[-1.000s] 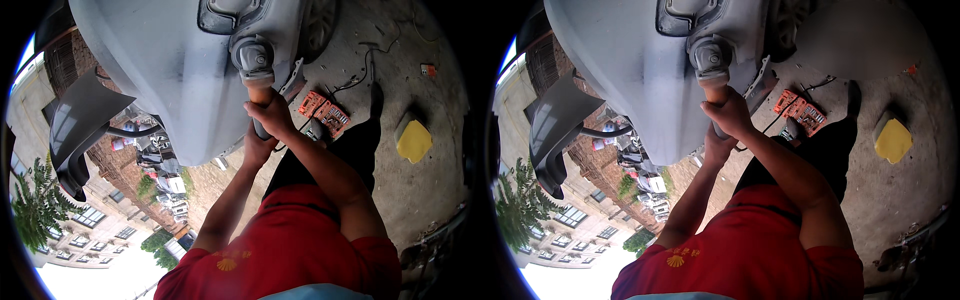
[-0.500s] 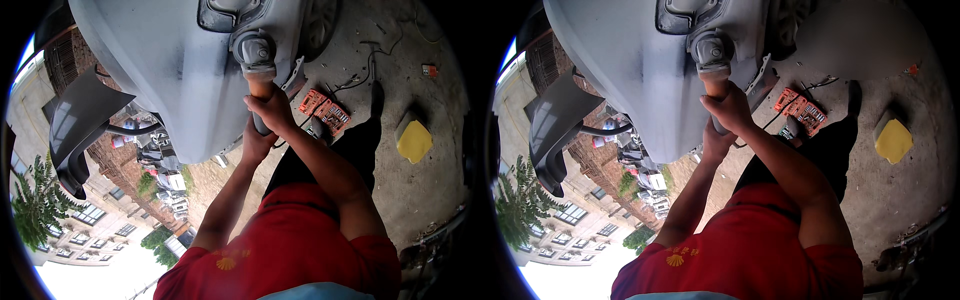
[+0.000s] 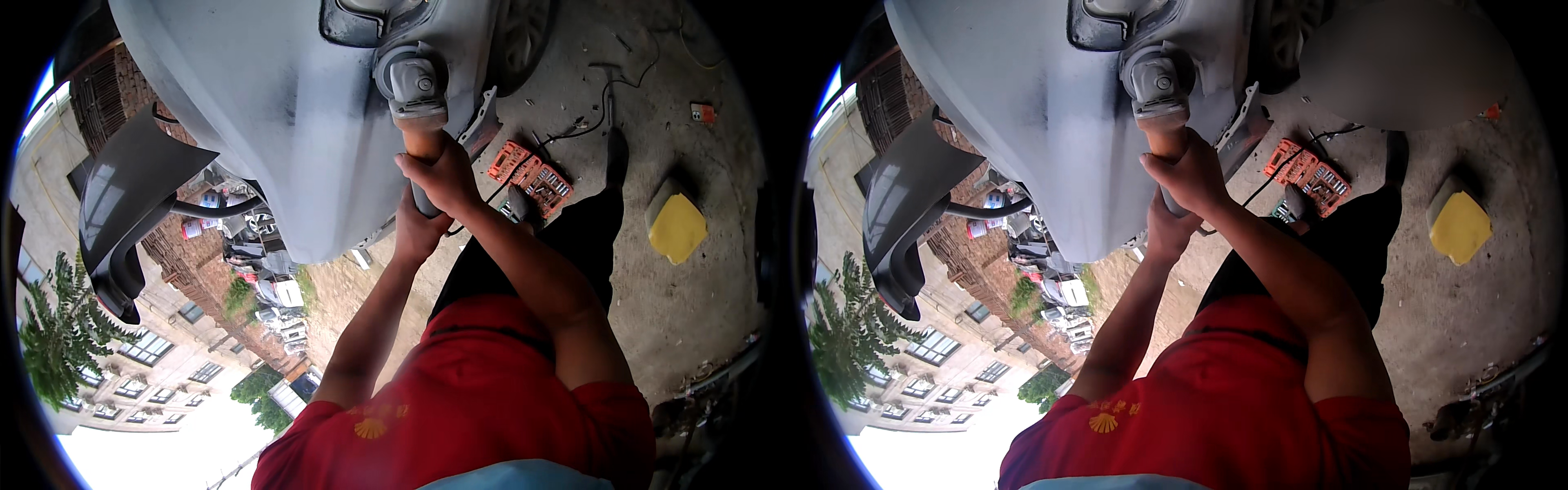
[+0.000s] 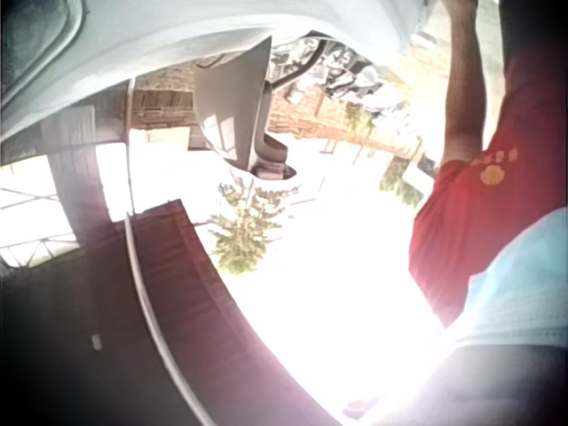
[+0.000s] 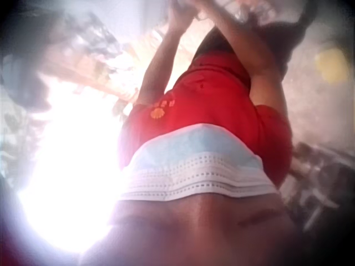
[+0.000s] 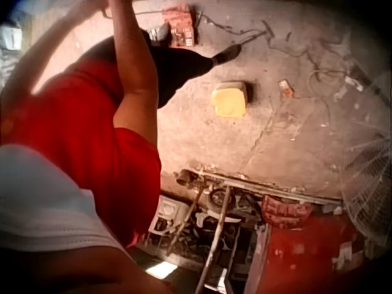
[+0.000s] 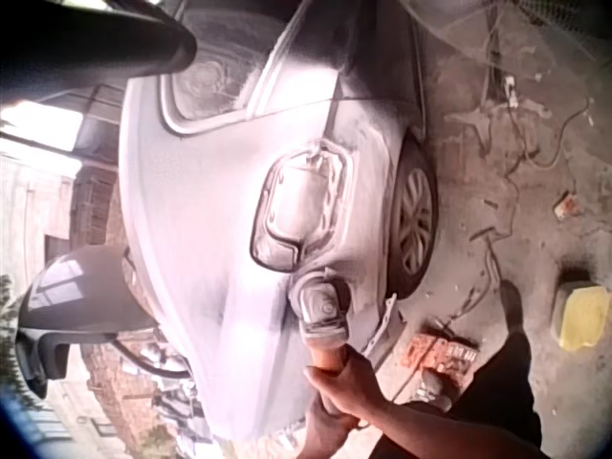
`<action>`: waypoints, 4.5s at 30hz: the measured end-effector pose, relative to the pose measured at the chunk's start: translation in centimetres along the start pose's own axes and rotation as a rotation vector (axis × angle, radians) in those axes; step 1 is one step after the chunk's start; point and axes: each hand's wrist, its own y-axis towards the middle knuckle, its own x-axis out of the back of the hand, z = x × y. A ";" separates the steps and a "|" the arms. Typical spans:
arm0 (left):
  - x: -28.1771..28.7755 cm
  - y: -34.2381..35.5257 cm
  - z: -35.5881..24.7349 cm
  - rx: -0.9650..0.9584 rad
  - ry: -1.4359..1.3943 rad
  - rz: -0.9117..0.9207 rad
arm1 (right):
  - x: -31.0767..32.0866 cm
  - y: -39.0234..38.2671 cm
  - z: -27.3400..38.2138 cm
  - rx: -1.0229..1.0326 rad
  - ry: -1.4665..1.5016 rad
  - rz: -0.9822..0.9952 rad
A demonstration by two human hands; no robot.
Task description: The person uses an angle grinder to smooth the surface of a car's front bumper, focusing on the area around the headlight. Sparks fly as the tool removes material from the bumper's surface.
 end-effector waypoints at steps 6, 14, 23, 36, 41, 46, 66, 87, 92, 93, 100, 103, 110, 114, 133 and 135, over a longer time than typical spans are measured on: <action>-0.3 -0.7 0.8 0.029 -0.053 0.011 | -0.3 -1.0 -0.9 0.022 -0.016 -0.002; -0.4 -0.1 0.8 -0.006 -0.093 0.037 | -0.1 -0.2 -0.7 0.044 -0.096 -0.036; -2.5 1.7 3.8 -0.110 -0.121 0.012 | 1.1 1.0 -2.6 0.098 -0.105 -0.069; -1.7 -0.3 1.7 -0.026 -0.136 0.006 | 0.7 -0.6 -0.6 -0.082 0.124 0.040; -2.8 0.4 2.4 -0.086 0.000 -0.041 | 2.0 -0.2 -0.6 -0.182 0.203 0.046; -3.6 1.0 2.3 -0.083 -0.210 0.020 | 2.5 0.2 -0.4 -0.057 0.054 0.094; -5.6 2.1 3.4 -0.054 -0.281 0.038 | 3.1 0.7 -0.4 -0.127 -0.018 -0.017; -5.1 2.2 1.1 -0.023 -0.327 0.065 | 3.2 1.2 1.5 -0.042 -0.219 -0.065; -5.9 2.5 0.9 0.129 -0.184 0.112 | 4.6 1.5 0.6 -0.204 -0.053 -0.090; -6.5 2.5 1.1 -0.043 -0.213 0.058 | 5.1 1.4 0.2 -0.241 -0.045 -0.074; -7.0 3.2 2.0 0.011 -0.320 0.080 | 4.6 2.0 -0.4 -0.005 -0.297 -0.093; -7.2 3.1 1.4 -0.001 -0.259 0.083 | 6.2 2.2 -0.3 -0.277 -0.150 -0.025; -8.2 3.5 2.6 0.026 -0.359 0.132 | 5.5 2.1 0.5 -0.019 -0.374 -0.069; -8.8 4.0 1.5 -0.001 -0.251 0.138 | 7.1 2.9 -2.3 -0.089 -0.188 -0.147; -7.4 3.0 2.4 0.027 -0.245 0.143 | 5.7 2.1 -1.3 -0.141 -0.234 -0.101; -7.5 2.7 2.4 0.003 -0.232 0.124 | 6.0 1.3 -1.2 -0.249 -0.172 -0.076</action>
